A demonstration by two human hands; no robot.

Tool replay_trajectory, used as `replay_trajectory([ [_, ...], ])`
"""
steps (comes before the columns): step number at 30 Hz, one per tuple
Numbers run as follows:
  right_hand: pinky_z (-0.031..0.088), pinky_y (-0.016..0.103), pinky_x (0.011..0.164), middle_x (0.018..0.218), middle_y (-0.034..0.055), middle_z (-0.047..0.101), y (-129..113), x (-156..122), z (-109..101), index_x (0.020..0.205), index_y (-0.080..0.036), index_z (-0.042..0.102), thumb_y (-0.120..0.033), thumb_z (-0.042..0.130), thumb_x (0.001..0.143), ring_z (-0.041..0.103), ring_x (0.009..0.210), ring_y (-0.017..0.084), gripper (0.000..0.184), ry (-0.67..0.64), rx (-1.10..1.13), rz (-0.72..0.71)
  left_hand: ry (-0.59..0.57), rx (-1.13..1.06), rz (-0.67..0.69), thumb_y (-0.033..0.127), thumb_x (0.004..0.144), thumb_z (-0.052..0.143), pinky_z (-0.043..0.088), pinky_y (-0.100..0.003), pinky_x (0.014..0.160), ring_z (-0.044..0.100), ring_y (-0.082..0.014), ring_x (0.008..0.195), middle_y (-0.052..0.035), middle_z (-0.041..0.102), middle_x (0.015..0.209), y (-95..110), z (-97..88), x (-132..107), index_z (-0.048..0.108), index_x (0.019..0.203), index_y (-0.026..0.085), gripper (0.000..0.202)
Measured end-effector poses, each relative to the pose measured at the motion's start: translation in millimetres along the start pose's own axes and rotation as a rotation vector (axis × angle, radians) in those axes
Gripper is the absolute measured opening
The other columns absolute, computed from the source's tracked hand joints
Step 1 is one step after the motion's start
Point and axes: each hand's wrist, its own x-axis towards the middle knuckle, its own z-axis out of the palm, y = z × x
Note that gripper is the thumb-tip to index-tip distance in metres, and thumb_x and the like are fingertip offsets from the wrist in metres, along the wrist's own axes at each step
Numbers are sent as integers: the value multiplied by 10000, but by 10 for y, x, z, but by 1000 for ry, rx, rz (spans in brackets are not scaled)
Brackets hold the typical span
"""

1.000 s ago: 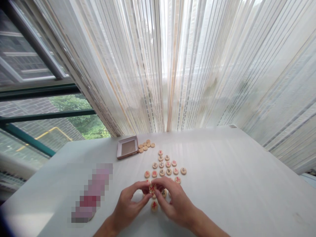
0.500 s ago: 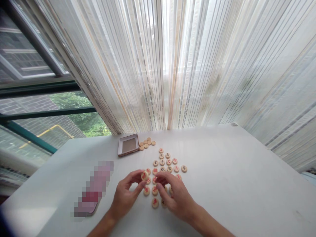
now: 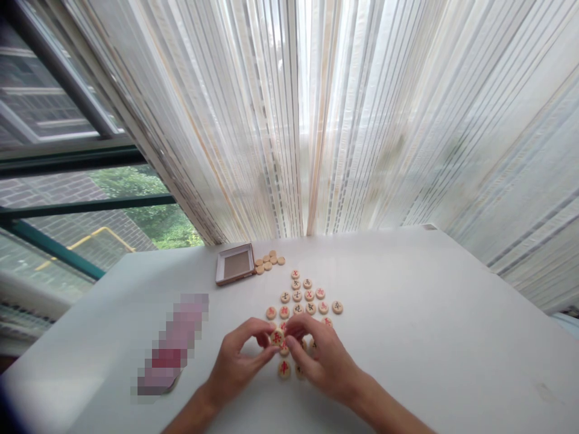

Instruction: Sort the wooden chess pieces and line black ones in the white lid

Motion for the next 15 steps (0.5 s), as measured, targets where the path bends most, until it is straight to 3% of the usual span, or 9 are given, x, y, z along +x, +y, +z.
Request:
replay_trajectory([
  [3,561,265,767,886,27,696,-19,5,22,1006,-207,622,-276,564,990,683,809,154,91,-58,49,10,-41,-25,17,211,837,775,590,-247,682,670,-128,690,-44,719,916,5,36,-16,703,1036,183,213],
  [11,563,256,752,883,29,693,-2,14,31,1002,-201,624,-298,559,998,690,808,151,116,-48,82,73,-55,-17,10,219,873,739,597,-255,714,682,-133,712,-59,732,957,46,24,8,697,1088,183,223],
  [15,568,282,786,929,51,695,-1,18,-1,1060,-201,630,-268,580,977,684,830,164,117,-33,19,-1,-60,-8,26,221,901,710,598,-261,746,686,-136,738,-68,739,982,32,-8,14,700,1140,188,241],
])
